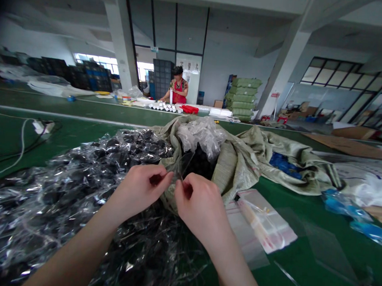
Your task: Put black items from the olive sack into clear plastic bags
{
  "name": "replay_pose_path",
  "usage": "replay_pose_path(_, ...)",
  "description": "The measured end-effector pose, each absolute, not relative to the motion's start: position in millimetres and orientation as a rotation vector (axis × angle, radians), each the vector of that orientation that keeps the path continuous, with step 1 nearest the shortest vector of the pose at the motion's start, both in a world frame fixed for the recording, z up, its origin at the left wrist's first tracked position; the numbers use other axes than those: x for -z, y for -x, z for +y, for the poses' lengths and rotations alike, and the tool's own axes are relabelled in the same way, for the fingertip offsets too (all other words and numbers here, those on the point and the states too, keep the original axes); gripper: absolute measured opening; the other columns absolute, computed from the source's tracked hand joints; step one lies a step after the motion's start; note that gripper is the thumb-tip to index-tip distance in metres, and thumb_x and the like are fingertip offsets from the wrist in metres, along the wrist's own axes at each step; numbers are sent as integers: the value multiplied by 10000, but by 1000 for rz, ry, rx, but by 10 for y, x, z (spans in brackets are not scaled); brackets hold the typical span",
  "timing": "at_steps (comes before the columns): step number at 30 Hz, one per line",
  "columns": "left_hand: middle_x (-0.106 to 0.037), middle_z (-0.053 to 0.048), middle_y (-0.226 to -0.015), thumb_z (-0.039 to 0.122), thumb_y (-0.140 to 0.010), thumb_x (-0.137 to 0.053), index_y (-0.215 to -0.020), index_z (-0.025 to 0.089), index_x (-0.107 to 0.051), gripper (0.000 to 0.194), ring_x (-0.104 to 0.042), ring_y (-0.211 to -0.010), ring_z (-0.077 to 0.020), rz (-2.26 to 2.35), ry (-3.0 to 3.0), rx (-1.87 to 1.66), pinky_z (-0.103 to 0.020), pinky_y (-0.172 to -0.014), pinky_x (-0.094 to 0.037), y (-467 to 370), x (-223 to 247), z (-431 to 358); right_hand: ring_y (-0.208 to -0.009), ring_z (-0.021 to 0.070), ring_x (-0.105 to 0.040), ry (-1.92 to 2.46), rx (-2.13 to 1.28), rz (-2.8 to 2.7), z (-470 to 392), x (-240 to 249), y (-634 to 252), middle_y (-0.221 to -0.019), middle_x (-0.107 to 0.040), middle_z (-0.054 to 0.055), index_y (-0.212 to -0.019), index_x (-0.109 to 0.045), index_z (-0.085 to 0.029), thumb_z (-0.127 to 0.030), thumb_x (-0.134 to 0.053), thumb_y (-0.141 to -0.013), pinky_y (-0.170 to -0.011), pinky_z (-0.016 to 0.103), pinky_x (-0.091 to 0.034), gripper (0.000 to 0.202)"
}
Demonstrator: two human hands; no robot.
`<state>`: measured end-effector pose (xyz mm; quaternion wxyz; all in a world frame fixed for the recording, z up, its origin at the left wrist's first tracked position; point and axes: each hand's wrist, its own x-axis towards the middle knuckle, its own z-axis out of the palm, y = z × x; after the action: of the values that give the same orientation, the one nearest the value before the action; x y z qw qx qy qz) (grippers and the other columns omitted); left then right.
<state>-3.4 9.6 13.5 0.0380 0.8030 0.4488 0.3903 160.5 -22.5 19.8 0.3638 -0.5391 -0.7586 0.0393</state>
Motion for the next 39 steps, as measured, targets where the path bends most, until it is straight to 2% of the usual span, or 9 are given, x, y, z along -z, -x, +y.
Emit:
replay_pose_path(9,-415,43,-475,249,-854,-511,-499,178,-414,374,-348,-458,-79,1425,-2446,-1206,-228,-480,-269,64,-175,41,-468,104,-398,1376,-56,-1878,-264,-210,-1626,-528,-482,-35,-567,-375,-221,-225,-501,-856,-505,265,-276,315)
replay_pose_path(26,-425,55,-471,230,-894,-509,-543,192,-408,368,-388,-426,-74,1352,-2611,-1375,-233,-444,-293,104,-275,-191,-415,88,-401,1220,26,-1912,-469,-231,-1515,-506,-465,-38,-597,-382,-228,-212,-486,-881,-424,246,-264,302)
replay_pose_path(34,-436,51,-478,238,-881,-495,-539,186,-406,358,-394,-437,-79,1669,-2637,-1321,-242,-503,-303,173,-254,-152,-415,76,-358,1307,101,-1884,-402,-200,-1532,-510,-452,-48,-593,-402,-211,-181,-507,-856,-446,243,-238,284)
replay_pose_path(39,-482,17,-503,287,-860,-479,-535,185,-440,343,-405,-464,-104,1885,-2546,-1080,-268,-530,-268,108,-123,98,-502,85,-430,1319,-150,-1957,-189,-144,-1556,-560,-496,-43,-607,-452,-194,-260,-547,-882,-515,236,-283,298)
